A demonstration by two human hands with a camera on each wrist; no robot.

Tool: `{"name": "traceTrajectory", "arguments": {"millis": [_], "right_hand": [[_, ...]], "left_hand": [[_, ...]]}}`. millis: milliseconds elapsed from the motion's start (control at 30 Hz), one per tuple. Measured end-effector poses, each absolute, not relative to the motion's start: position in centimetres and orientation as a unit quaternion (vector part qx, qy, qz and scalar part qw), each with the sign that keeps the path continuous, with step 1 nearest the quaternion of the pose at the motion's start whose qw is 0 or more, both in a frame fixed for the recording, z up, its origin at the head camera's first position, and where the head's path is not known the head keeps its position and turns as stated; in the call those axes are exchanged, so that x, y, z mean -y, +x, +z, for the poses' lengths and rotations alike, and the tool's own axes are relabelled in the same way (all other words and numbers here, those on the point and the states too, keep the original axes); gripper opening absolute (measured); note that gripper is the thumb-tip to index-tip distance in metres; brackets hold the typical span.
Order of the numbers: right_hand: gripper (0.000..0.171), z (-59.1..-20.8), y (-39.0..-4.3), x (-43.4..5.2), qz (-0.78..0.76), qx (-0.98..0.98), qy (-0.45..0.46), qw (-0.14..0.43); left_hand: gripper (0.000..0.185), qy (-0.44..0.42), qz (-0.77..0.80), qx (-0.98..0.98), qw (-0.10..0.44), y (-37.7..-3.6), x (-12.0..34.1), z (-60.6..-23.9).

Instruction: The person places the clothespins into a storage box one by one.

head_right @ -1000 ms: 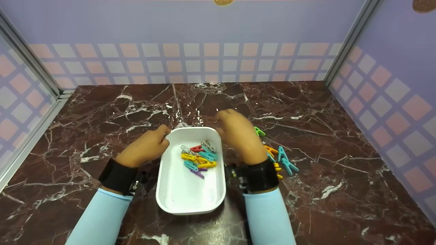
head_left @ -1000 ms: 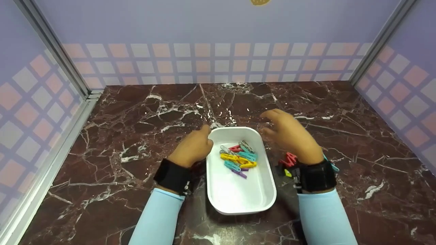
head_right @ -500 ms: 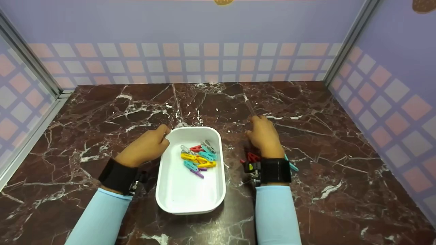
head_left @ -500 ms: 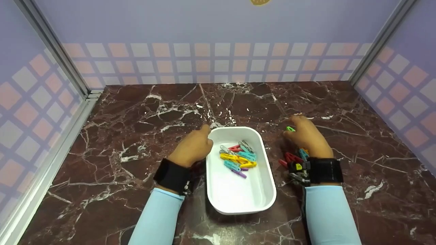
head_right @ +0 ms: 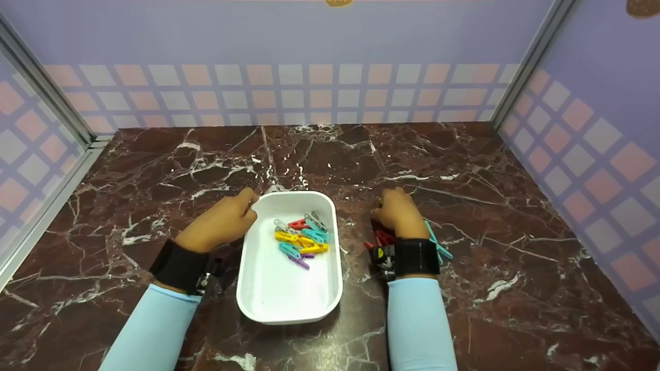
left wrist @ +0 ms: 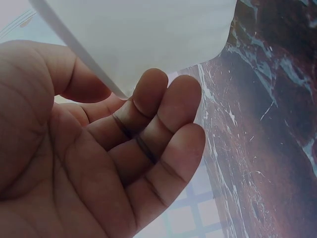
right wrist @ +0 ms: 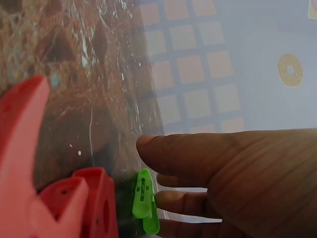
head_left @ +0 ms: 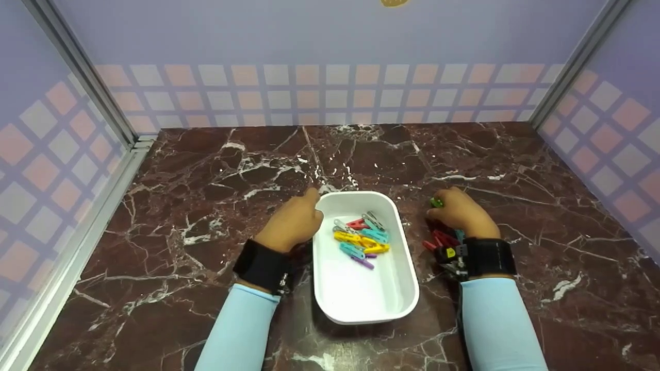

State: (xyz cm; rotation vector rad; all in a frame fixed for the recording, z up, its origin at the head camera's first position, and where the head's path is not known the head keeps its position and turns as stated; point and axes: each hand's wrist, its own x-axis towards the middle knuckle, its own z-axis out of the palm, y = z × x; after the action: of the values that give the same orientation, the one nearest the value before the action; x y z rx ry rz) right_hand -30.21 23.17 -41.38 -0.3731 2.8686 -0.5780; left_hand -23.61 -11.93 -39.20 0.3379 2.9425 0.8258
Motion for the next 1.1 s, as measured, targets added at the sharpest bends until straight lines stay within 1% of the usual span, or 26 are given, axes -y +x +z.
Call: {"name": "traceTrajectory", "arguments": {"millis": [67, 133, 467, 633, 833, 1000, 1100], "right_hand": [[0.037, -41.48, -30.31, -23.11, -0.193, -0.967, -0.136, 0.093], [0.034, -41.53, -30.36, -23.03, -0.193, -0.966, -0.142, 0.093], [0.040, -41.55, -30.35, -22.92, -0.200, -0.966, -0.141, 0.083], [0.039, -41.58, -30.26, -23.03, -0.206, -0.964, -0.131, 0.103], [0.046, -41.54, -30.23, -22.99, -0.205, -0.964, -0.120, 0.124], [0.042, -41.09, -30.03, -22.93, -0.206, -0.964, -0.113, 0.125], [0.040, -40.61, -29.83, -22.89, -0.209, -0.964, -0.113, 0.120]], "left_hand": [[0.031, 0.109, 0.269, -0.956, 0.034, -23.64, 11.94, -39.25], [0.031, 0.109, 0.270, -0.956, 0.037, -23.71, 11.95, -39.32], [0.031, 0.105, 0.268, -0.957, 0.034, -23.71, 11.96, -39.31], [0.032, 0.106, 0.265, -0.958, 0.033, -23.64, 11.93, -39.18], [0.031, 0.113, 0.271, -0.955, 0.034, -23.68, 11.90, -39.10], [0.033, 0.108, 0.270, -0.956, 0.038, -23.74, 11.89, -39.15], [0.031, 0.112, 0.269, -0.956, 0.033, -23.67, 11.91, -39.18]]}}
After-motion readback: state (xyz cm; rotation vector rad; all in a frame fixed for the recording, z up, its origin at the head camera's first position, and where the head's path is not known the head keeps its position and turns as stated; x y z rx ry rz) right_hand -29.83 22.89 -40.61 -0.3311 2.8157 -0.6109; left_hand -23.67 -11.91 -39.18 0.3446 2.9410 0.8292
